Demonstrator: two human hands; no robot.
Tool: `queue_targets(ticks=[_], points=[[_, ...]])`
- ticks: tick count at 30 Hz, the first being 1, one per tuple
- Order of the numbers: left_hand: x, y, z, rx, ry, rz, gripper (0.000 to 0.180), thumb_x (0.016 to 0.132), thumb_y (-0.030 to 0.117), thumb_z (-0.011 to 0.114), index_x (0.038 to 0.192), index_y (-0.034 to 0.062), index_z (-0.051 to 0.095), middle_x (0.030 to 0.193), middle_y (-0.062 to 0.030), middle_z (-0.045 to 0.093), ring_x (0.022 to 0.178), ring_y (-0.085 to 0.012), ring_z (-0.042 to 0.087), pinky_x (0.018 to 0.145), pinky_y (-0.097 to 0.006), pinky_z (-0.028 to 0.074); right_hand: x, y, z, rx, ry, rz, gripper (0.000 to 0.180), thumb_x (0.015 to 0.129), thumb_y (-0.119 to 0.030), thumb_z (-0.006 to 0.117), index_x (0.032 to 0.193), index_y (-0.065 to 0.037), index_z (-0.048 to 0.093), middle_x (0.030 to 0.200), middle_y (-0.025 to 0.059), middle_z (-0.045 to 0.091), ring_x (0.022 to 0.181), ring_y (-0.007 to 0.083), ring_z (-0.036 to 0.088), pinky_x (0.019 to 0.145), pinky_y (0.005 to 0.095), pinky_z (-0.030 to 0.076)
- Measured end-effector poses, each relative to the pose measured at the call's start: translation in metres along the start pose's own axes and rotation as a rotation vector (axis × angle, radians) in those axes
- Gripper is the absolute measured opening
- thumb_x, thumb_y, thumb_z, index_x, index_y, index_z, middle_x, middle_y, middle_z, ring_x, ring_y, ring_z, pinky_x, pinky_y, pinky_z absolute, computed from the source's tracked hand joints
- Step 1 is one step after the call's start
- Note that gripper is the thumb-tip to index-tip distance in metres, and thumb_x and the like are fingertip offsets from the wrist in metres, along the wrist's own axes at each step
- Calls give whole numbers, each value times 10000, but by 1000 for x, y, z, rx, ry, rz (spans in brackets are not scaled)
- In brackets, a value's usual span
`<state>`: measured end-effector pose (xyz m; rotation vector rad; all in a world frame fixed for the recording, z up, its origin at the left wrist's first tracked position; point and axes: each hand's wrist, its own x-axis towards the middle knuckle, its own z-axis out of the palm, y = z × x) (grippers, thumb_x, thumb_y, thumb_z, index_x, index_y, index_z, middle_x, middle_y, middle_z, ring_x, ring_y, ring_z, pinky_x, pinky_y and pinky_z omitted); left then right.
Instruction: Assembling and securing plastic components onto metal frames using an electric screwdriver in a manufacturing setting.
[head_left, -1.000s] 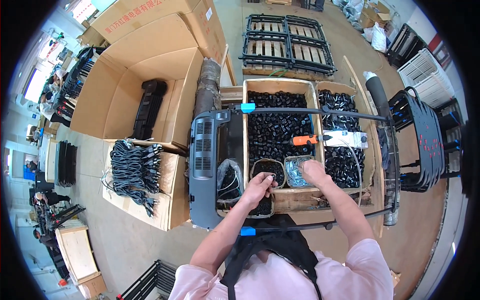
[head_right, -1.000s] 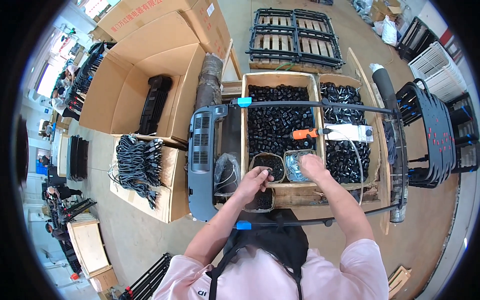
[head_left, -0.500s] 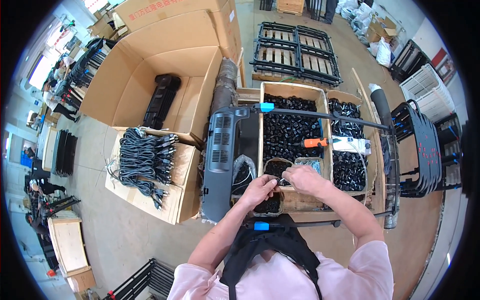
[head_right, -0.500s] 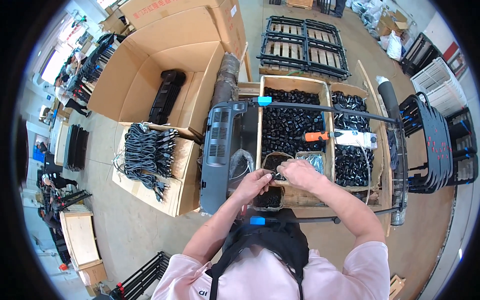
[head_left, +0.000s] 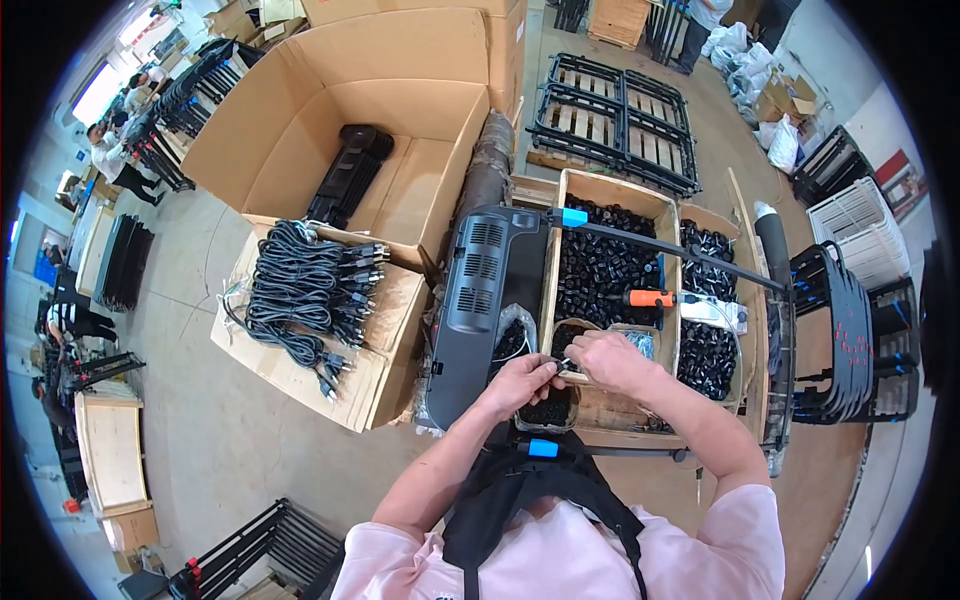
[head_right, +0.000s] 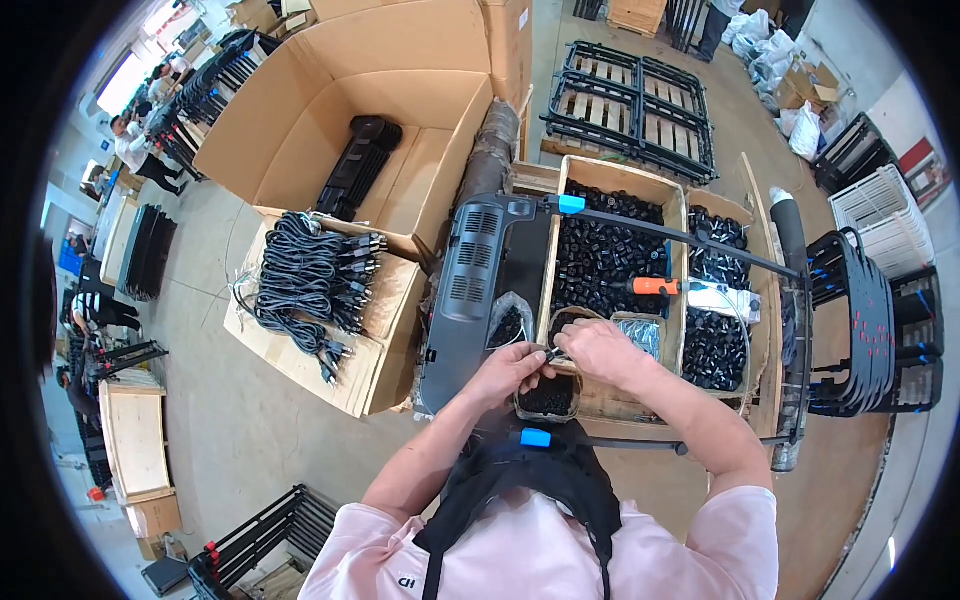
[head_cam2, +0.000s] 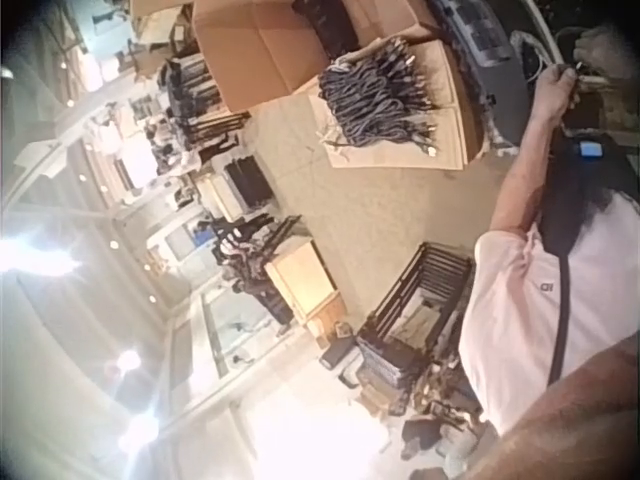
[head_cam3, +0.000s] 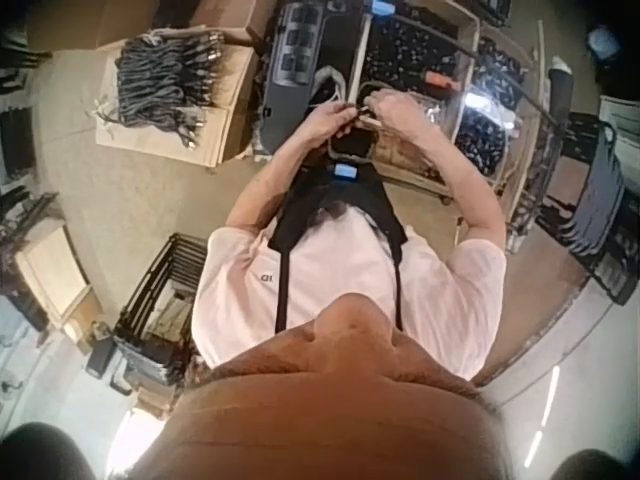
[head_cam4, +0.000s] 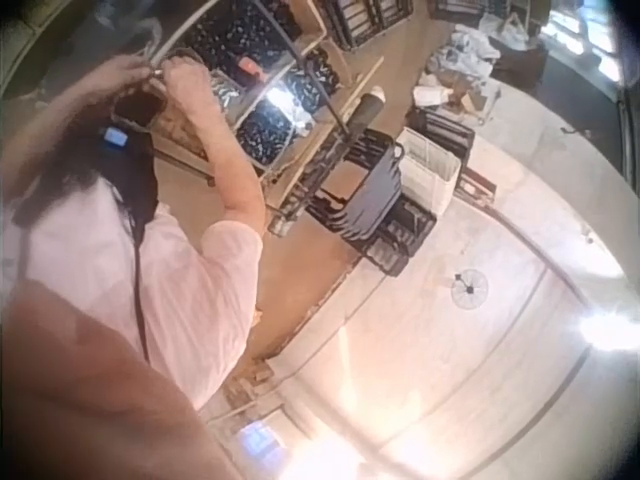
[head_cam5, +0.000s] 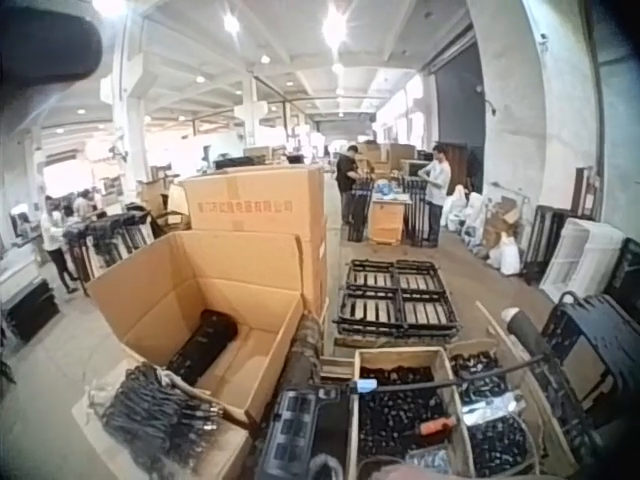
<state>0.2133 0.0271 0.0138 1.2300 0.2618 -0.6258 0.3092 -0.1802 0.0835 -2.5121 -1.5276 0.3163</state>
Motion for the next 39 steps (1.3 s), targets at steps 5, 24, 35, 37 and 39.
queue_targets(ticks=[5,24,35,37,39], points=[[-9,-3,-7,-73,-9,26,219,1134,221,516,1167,47,644,969,-16,744,701,-51,571,593,-205,477,15,-19,-4,95,-75,-8,236,913,-147,644,1103,-14,690,1007,160,711,1024,346,709,896,449,575],[-53,-22,-25,-108,355,71,262,1138,246,495,1149,24,635,871,-30,707,633,-90,557,582,-262,469,83,-93,-3,247,-389,269,357,964,-206,644,1227,36,647,1026,281,728,1046,437,703,888,523,560],[-147,-53,-97,-179,612,185,316,1066,133,546,1352,2,578,1081,-38,613,959,-125,569,841,-264,495,151,-136,59,255,29,0,353,956,-126,648,1277,21,656,1152,232,728,1064,407,704,928,489,565],[-162,-58,-103,-305,603,257,326,1020,43,517,1337,8,585,1081,-56,632,970,-111,576,840,-279,515,161,-142,62,240,26,-12,341,954,-125,649,1264,16,668,1130,224,732,1044,400,710,916,491,568],[-171,-57,-106,-326,608,290,280,1064,80,508,1324,7,582,1012,-40,620,890,-103,571,785,-258,513,168,-145,62,211,3,-13,338,951,-126,649,1258,13,673,1107,218,734,1024,397,714,902,494,572]])
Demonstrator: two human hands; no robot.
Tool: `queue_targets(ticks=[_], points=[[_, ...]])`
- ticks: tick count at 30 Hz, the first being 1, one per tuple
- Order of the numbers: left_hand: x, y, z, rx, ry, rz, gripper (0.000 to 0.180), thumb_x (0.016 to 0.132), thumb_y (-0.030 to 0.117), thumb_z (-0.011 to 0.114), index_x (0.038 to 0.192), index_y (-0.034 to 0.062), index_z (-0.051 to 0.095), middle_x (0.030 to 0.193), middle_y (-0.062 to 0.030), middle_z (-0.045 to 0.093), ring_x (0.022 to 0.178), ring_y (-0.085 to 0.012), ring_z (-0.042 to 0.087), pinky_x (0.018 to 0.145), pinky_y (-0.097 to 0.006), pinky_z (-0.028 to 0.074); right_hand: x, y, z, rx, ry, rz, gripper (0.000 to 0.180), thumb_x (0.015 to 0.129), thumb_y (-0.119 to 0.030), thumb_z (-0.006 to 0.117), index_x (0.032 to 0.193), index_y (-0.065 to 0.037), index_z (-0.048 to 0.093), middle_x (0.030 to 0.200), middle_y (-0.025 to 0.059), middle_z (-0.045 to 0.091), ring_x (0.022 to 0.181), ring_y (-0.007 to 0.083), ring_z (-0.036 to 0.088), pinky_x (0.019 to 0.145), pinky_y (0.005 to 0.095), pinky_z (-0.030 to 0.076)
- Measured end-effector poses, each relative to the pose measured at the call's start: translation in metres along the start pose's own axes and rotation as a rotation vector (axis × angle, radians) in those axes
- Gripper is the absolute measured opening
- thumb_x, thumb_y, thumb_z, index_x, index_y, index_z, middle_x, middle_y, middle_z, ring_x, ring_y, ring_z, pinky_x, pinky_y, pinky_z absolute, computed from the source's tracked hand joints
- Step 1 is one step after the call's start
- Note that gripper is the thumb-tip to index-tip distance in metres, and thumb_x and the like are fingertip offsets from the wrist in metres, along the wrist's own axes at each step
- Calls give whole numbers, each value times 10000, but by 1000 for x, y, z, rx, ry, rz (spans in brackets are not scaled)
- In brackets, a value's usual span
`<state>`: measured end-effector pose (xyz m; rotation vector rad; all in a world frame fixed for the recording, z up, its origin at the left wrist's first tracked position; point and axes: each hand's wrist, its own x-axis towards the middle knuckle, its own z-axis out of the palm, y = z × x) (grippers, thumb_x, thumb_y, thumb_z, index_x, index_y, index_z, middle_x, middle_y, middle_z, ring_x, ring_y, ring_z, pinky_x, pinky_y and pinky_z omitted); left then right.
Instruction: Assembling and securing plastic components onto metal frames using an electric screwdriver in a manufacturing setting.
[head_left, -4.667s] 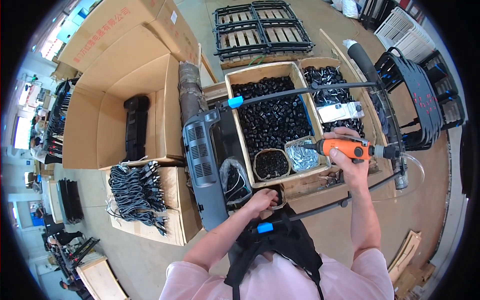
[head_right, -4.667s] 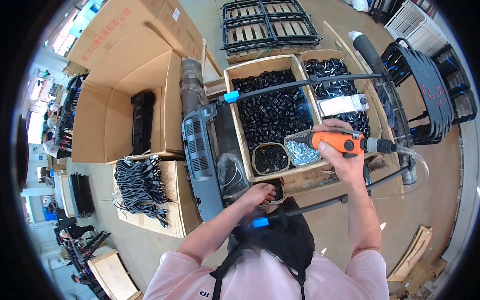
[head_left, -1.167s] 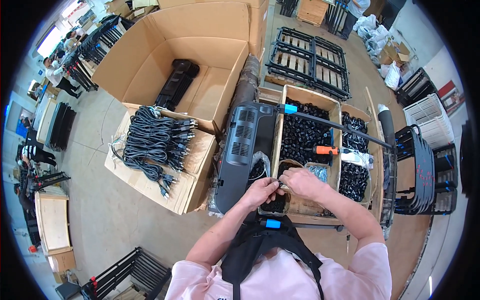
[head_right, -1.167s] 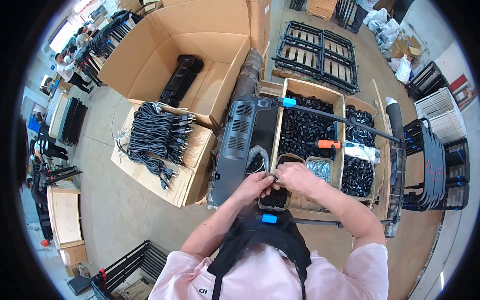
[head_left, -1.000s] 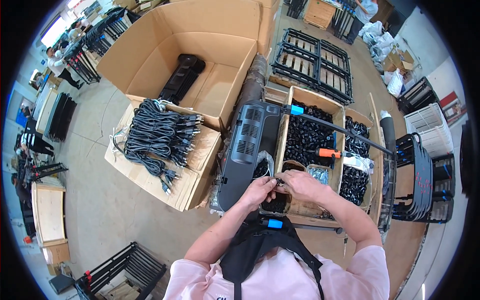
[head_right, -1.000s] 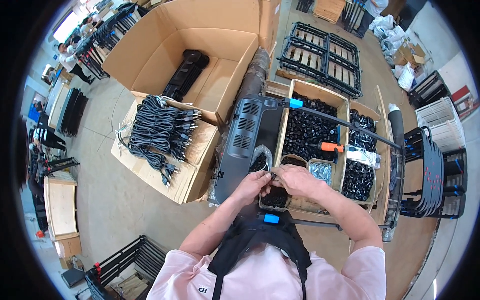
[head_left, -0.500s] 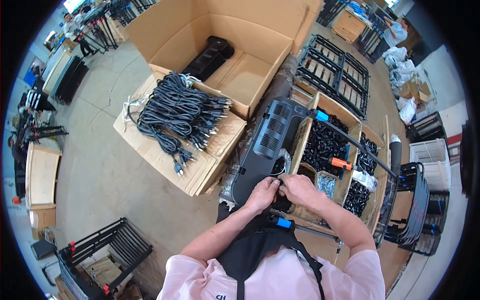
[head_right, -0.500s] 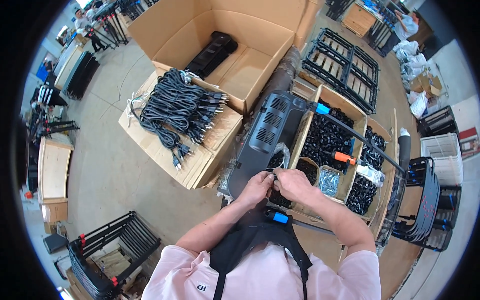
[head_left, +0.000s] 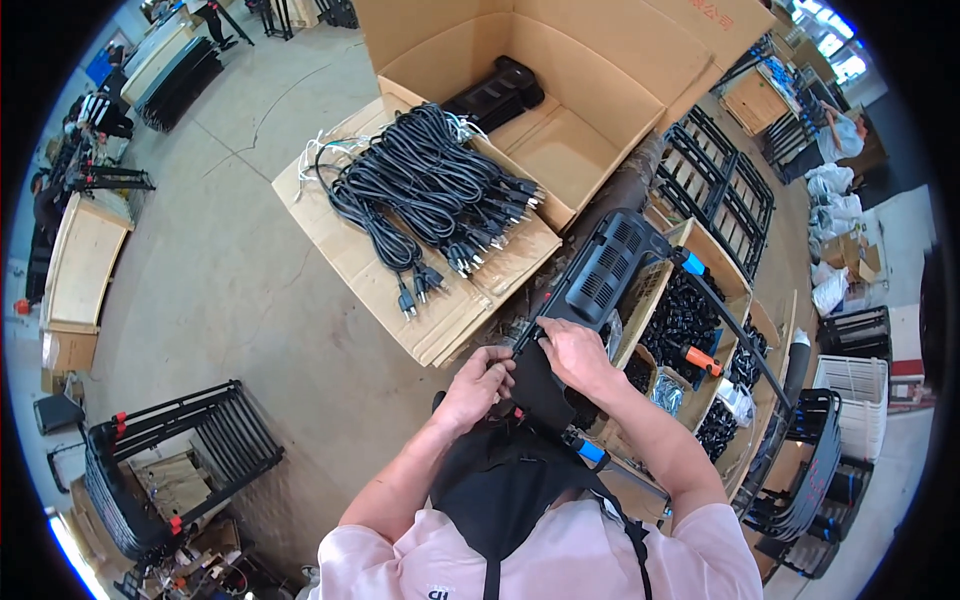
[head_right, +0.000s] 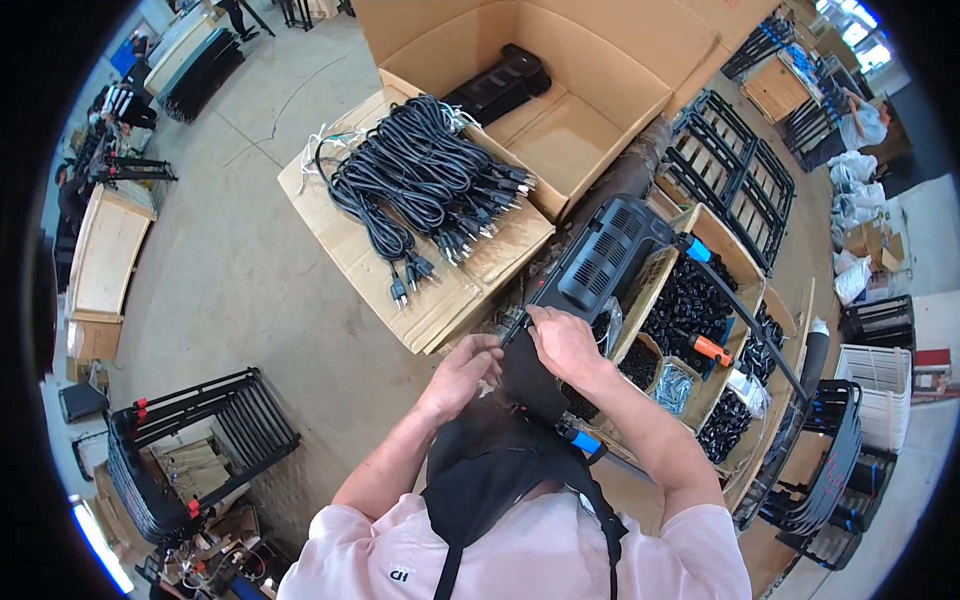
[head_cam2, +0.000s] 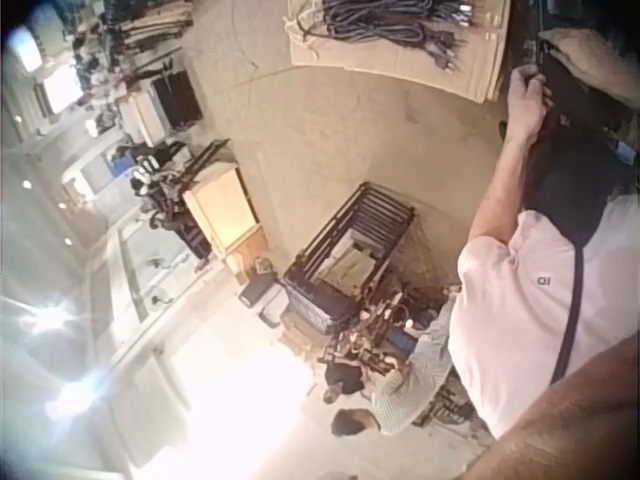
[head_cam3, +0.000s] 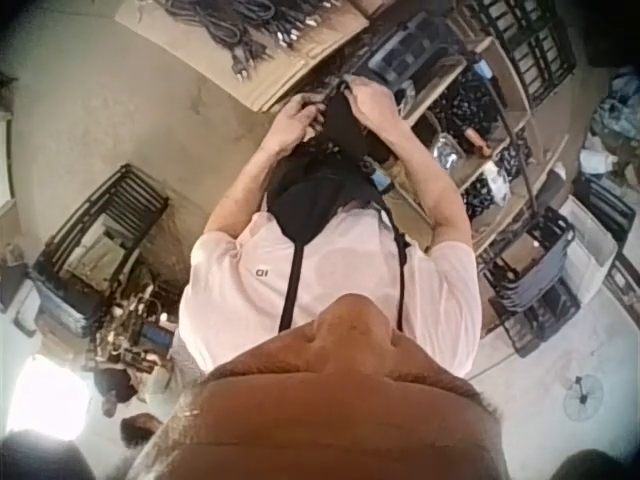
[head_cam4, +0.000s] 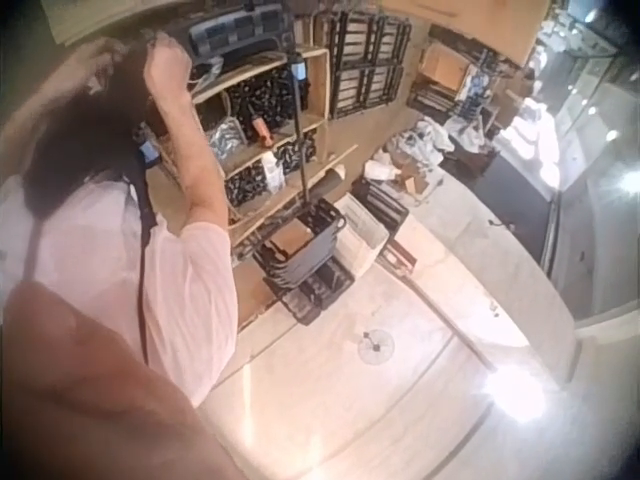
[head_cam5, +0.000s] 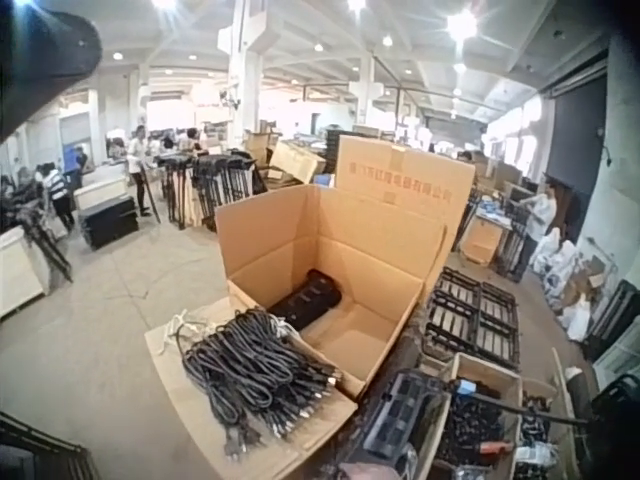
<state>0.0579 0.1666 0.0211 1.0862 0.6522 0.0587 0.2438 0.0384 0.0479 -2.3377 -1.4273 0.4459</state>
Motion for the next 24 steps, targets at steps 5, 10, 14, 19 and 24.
queue_targets(ticks=[5,10,14,19,24], points=[[-2,4,-15,32,-65,-147,310,1131,261,512,1254,-10,602,876,0,584,752,-105,535,707,-263,487,11,-11,-1,-74,-80,-5,343,943,-127,652,1254,17,676,1015,210,738,967,394,726,860,503,580],[12,-13,-16,72,-19,-72,321,1149,280,468,1258,16,615,826,32,509,710,-74,432,635,-245,396,13,-22,-4,-142,-163,52,356,940,-124,651,1269,13,661,978,238,738,947,408,733,863,508,579],[19,-13,-17,104,-12,-72,329,1149,277,464,1289,30,630,835,36,502,736,-71,428,651,-246,396,9,-22,-11,-85,-125,69,389,944,-137,653,1308,-1,631,1020,253,740,965,421,729,874,518,573],[21,-5,-15,58,-34,-67,333,1144,266,465,1342,59,636,899,22,536,752,-79,471,666,-239,422,-6,-16,-16,-71,-95,123,383,964,-117,616,1335,-21,627,1041,227,744,966,399,729,859,501,580],[30,2,-3,90,-68,-116,353,1125,227,504,1373,1,614,1038,-42,645,850,-105,600,748,-263,523,-10,-7,-16,-189,-56,42,325,987,-104,592,1301,-49,654,1039,182,741,928,381,728,830,472,584]])
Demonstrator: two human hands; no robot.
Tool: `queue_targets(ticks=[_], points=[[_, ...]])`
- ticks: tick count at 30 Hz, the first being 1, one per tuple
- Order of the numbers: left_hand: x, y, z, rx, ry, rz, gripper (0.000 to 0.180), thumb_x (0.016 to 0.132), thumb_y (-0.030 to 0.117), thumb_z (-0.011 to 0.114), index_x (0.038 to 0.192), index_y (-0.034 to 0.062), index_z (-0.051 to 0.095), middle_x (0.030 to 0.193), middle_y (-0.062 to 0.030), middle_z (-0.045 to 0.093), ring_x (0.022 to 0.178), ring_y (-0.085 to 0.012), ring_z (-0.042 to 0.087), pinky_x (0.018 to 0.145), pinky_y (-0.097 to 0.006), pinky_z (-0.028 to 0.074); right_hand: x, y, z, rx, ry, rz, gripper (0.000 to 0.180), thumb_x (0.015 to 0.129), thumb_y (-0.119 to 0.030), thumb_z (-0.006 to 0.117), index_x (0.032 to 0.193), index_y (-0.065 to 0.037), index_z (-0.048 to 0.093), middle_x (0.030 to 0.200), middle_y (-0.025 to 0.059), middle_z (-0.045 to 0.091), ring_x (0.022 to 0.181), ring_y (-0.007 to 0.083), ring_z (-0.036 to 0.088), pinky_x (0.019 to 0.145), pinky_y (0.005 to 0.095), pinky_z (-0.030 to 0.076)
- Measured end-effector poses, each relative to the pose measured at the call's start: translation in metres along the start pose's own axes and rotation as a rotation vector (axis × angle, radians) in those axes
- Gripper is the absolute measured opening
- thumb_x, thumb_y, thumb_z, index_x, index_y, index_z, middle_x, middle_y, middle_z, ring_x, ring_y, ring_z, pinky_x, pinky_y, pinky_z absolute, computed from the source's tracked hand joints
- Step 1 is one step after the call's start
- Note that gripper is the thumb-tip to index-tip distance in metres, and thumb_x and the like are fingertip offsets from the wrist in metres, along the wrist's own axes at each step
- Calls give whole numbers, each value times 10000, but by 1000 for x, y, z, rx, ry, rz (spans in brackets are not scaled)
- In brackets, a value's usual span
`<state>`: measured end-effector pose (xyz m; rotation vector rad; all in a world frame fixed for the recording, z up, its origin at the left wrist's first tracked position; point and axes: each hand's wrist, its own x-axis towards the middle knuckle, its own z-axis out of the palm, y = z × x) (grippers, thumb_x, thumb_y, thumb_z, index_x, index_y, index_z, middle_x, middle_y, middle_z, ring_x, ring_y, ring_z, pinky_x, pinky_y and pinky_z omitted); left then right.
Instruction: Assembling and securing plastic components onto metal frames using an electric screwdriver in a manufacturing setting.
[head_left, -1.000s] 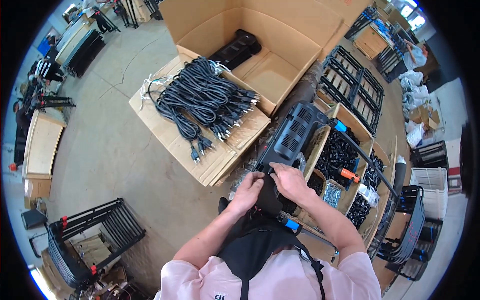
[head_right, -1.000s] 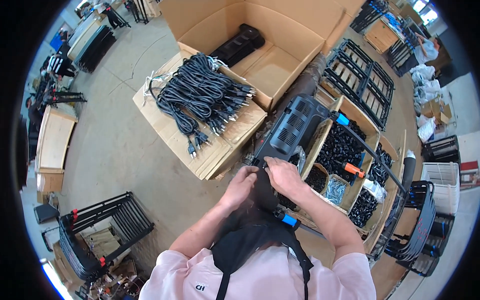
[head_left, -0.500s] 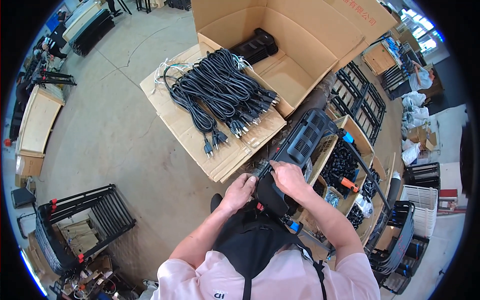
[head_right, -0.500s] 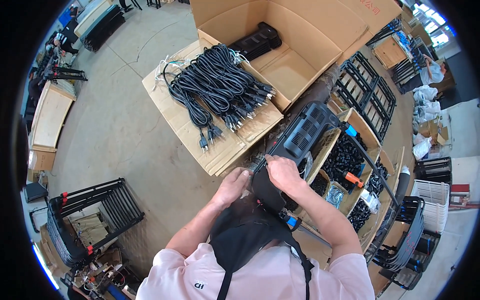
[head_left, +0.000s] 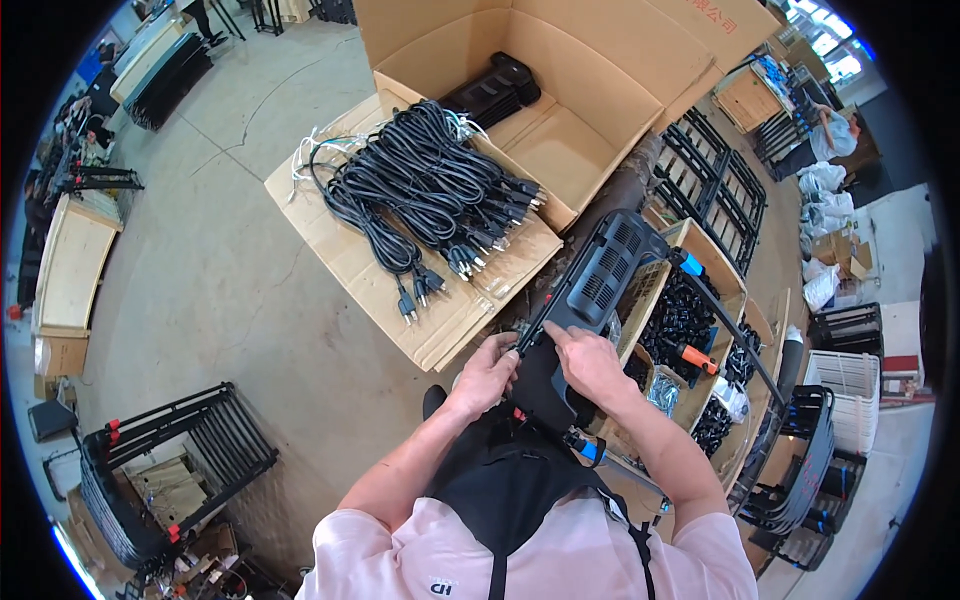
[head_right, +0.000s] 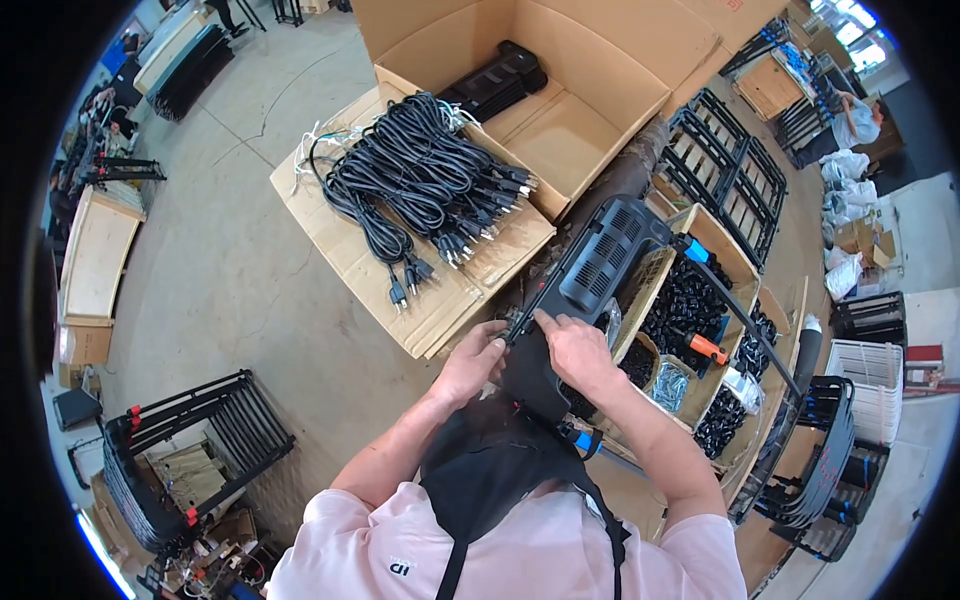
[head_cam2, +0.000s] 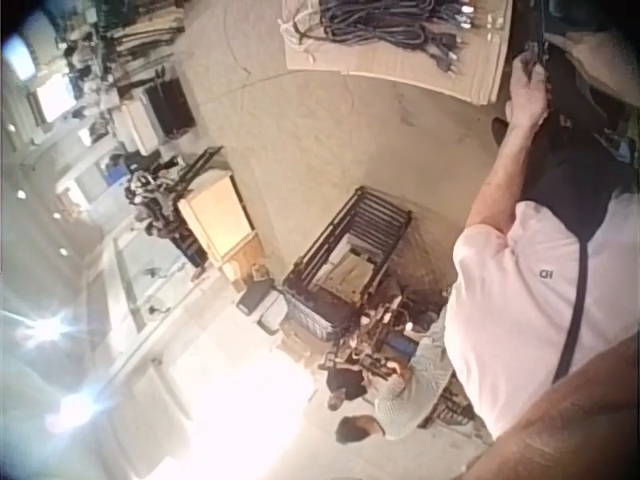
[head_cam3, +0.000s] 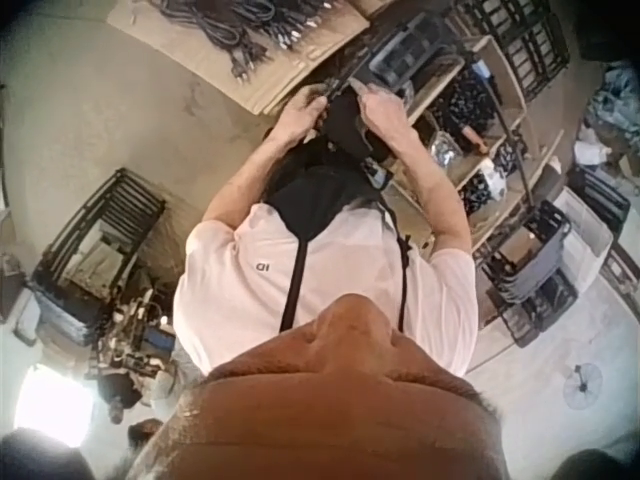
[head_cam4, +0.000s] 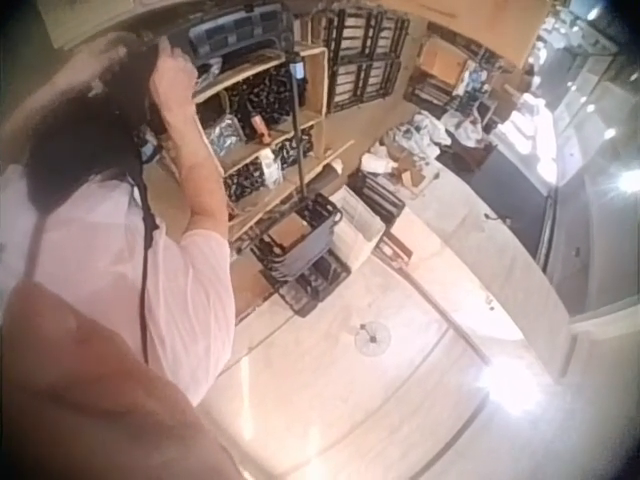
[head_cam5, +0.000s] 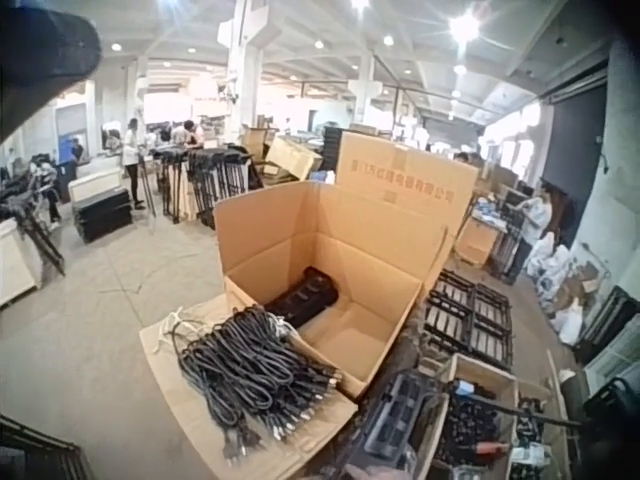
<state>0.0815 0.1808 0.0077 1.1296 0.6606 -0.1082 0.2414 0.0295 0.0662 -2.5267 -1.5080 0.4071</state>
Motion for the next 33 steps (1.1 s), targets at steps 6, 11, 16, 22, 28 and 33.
queue_targets(ticks=[6,11,16,22,28,33], points=[[16,9,18,-256,-166,37,354,1117,153,539,1427,-15,566,1155,-100,705,908,-138,671,821,-290,584,3,14,-29,611,154,225,254,1006,-102,598,1250,-33,613,1012,182,715,929,386,712,815,460,554],[31,16,43,-254,-271,-30,379,1124,180,540,1428,-45,536,1191,-122,715,987,-158,699,882,-300,597,2,15,-41,580,186,133,259,1010,-71,589,1268,-50,584,977,179,705,926,385,711,823,464,554],[43,16,56,-267,-322,-68,354,1126,181,538,1400,-42,554,1183,-121,716,978,-155,702,876,-301,599,0,33,-54,584,85,162,249,1001,-66,600,1245,-51,553,945,186,694,919,393,706,804,481,547],[54,31,71,-258,-354,-144,332,1135,213,522,1358,-21,600,1162,-112,738,968,-170,731,869,-306,609,-5,58,-45,548,70,133,208,966,-121,671,1146,-28,623,939,178,692,924,392,695,816,475,552],[76,40,83,-334,-264,-195,323,1143,271,502,1270,9,642,1128,-110,755,963,-190,753,834,-330,633,-1,69,-61,240,201,-162,255,894,-190,756,1074,-13,723,1021,137,713,985,342,690,869,429,575],[81,58,95,-404,-212,-153,414,1144,366,483,1320,11,605,1183,-133,744,951,-198,746,811,-329,617,35,111,-55,175,364,-145,249,873,-175,769,1066,-21,733,1001,136,707,959,336,689,861,415,576]])
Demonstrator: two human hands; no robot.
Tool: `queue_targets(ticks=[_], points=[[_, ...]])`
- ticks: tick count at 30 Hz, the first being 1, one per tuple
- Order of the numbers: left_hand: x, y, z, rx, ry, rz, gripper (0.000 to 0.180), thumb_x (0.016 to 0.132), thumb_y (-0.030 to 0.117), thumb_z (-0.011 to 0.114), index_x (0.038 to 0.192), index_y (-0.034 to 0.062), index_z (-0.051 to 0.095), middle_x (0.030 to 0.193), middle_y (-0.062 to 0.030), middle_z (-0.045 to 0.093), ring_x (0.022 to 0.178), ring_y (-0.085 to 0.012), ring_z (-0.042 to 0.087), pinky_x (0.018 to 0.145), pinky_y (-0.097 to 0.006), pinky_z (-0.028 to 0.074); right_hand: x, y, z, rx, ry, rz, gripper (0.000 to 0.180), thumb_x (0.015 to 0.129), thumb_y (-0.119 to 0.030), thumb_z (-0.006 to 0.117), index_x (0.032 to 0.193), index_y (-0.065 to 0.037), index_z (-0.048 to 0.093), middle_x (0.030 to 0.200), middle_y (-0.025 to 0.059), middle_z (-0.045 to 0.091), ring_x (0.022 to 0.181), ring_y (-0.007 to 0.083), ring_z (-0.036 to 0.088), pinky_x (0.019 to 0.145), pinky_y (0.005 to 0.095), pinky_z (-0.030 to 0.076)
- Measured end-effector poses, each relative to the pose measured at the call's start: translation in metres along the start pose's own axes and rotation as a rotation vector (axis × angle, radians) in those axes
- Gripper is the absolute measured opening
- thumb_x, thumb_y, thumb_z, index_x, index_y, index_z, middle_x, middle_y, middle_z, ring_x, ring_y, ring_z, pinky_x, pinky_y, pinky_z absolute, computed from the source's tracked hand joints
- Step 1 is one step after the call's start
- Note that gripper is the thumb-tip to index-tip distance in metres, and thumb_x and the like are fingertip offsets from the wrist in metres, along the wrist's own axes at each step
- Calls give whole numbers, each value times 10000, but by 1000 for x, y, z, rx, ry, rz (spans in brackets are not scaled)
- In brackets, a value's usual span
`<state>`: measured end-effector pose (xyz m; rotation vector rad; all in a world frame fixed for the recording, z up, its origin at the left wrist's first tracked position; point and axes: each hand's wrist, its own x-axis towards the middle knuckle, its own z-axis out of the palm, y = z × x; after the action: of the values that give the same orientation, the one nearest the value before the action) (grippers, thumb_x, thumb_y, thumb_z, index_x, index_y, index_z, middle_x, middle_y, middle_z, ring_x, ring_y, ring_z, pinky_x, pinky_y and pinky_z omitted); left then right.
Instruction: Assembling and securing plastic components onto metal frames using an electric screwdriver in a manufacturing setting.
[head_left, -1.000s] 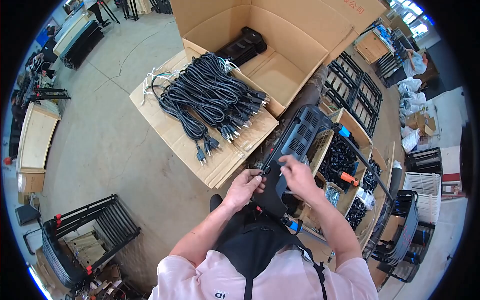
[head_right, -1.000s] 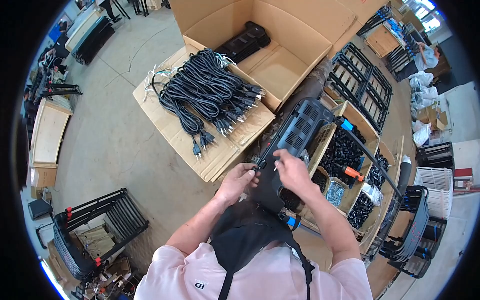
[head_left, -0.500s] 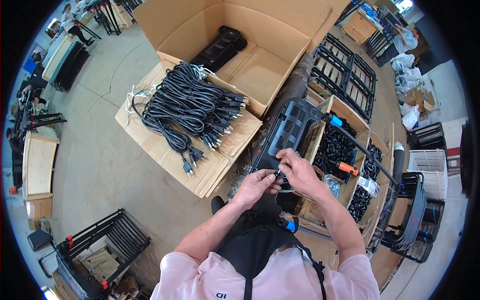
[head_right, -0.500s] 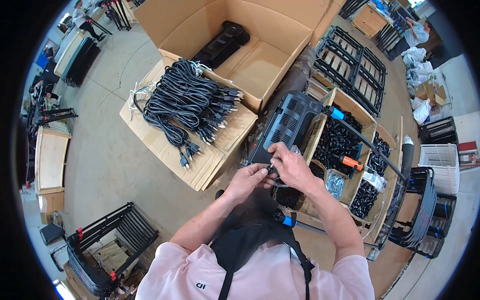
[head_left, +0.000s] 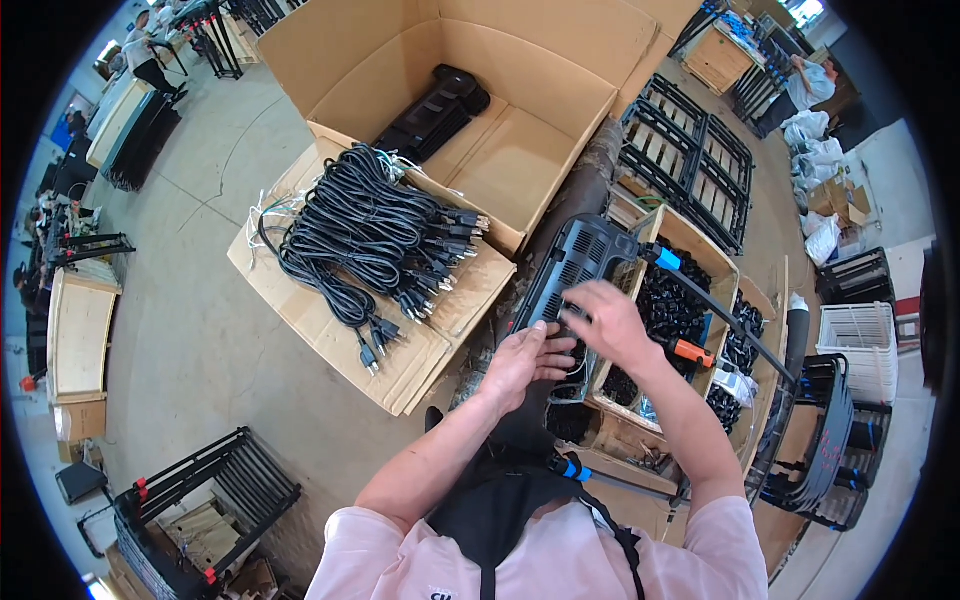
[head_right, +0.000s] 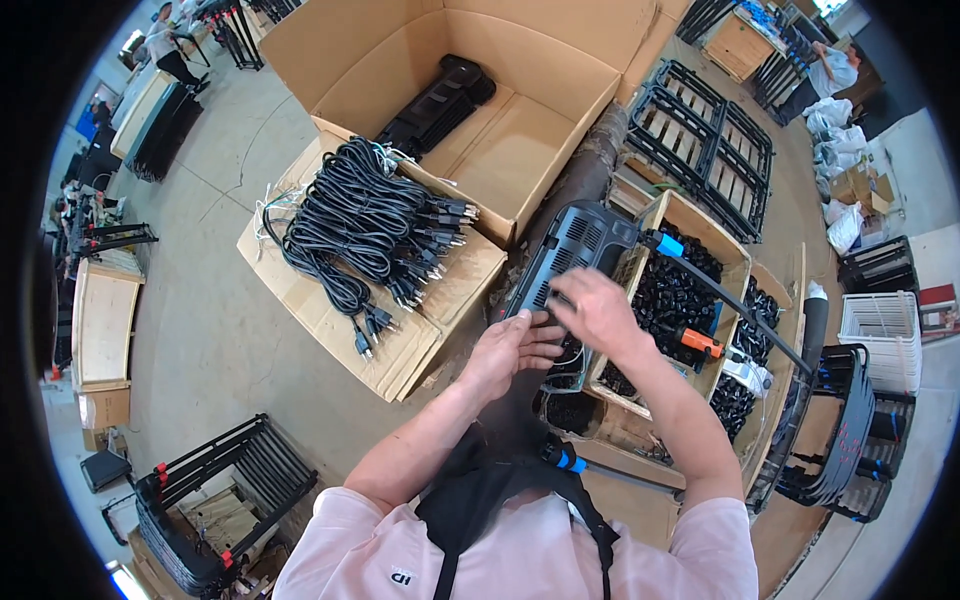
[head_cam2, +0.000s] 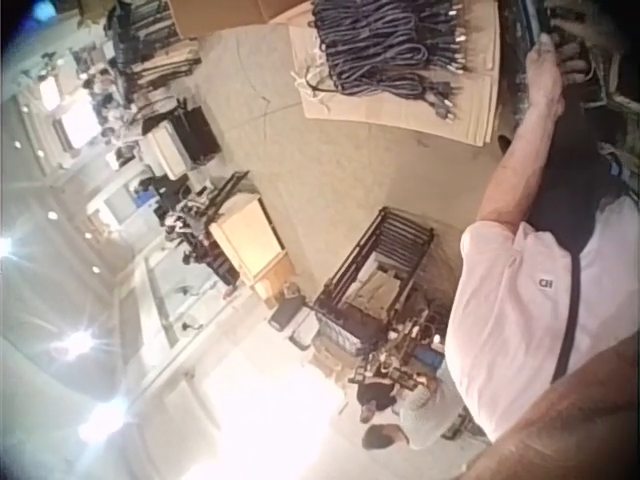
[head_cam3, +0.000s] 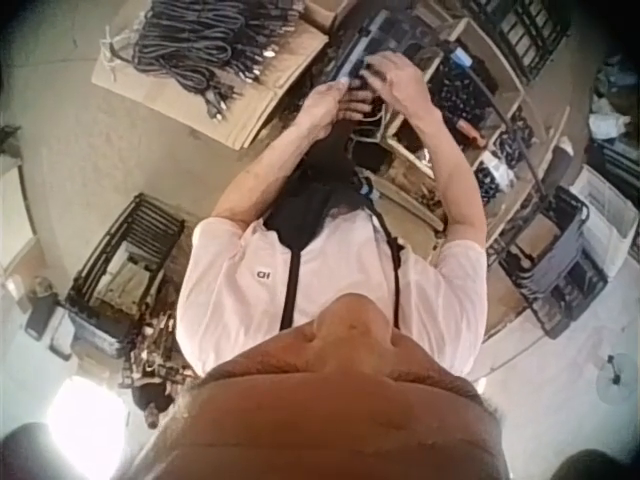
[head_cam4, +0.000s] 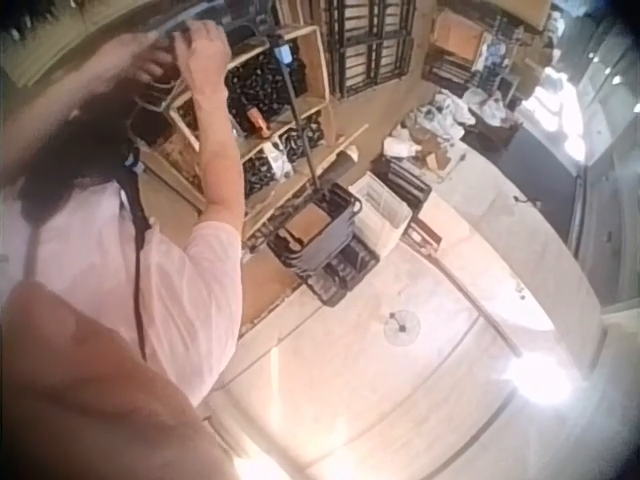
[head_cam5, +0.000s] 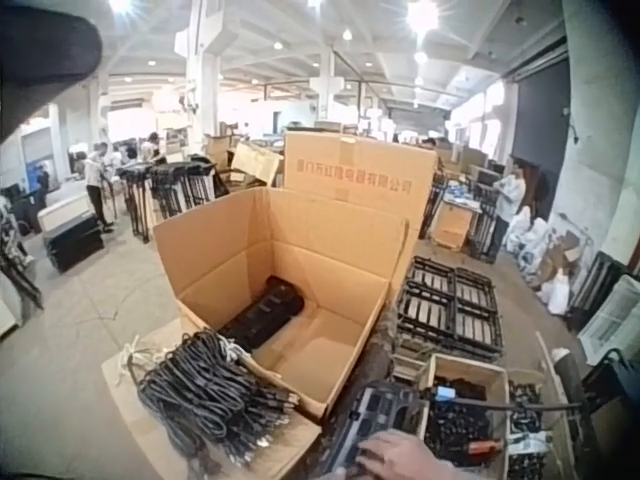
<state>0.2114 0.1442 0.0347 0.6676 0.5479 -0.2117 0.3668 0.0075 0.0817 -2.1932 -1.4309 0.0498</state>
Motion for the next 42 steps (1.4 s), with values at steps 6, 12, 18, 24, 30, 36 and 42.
queue_targets(ticks=[6,12,18,24,30,36,42], points=[[-26,-12,-13,198,-20,-45,472,1155,368,441,1445,11,548,1195,-118,733,943,-177,716,802,-307,591,51,60,26,-149,131,60,231,850,-170,763,1034,-32,744,1003,114,692,984,325,670,888,428,562],[-59,-31,-28,271,34,-30,408,1154,322,460,1395,23,596,1052,-57,722,859,-133,681,746,-267,562,66,69,41,-214,19,-11,215,827,-171,769,1003,-49,753,981,100,669,1013,314,661,904,422,562],[-90,-39,-46,788,453,452,231,1080,197,596,1221,49,703,853,-45,677,788,-115,629,727,-312,525,65,63,42,-234,-49,51,246,835,-178,772,1046,-51,772,1049,92,673,1074,308,646,931,439,554],[-95,-21,-42,1504,524,580,323,1024,148,604,1339,149,681,1048,-142,666,911,-341,687,799,-455,577,53,56,38,-203,-31,201,503,860,-215,765,1318,-23,685,1205,128,639,1161,330,595,1007,430,504],[-73,-21,-51,1737,410,649,443,941,70,620,1373,160,659,1122,-176,617,948,-372,680,809,-487,587,8,52,8,32,178,284,426,904,-201,747,1282,-15,683,1211,146,663,1175,354,623,1011,437,516],[-74,-6,-42,1861,374,655,447,882,47,634,1315,152,681,1109,-150,632,977,-341,673,835,-465,577,-124,73,-10,181,96,451,197,902,-124,718,1078,-34,720,981,157,697,884,350,699,775,425,558],[-63,-22,21,1527,367,749,337,955,44,643,1288,70,683,1109,-180,666,989,-375,684,850,-448,571,-250,122,65,-120,-316,535,266,900,-100,617,1135,-63,738,1109,184,709,924,386,720,861,445,594]])
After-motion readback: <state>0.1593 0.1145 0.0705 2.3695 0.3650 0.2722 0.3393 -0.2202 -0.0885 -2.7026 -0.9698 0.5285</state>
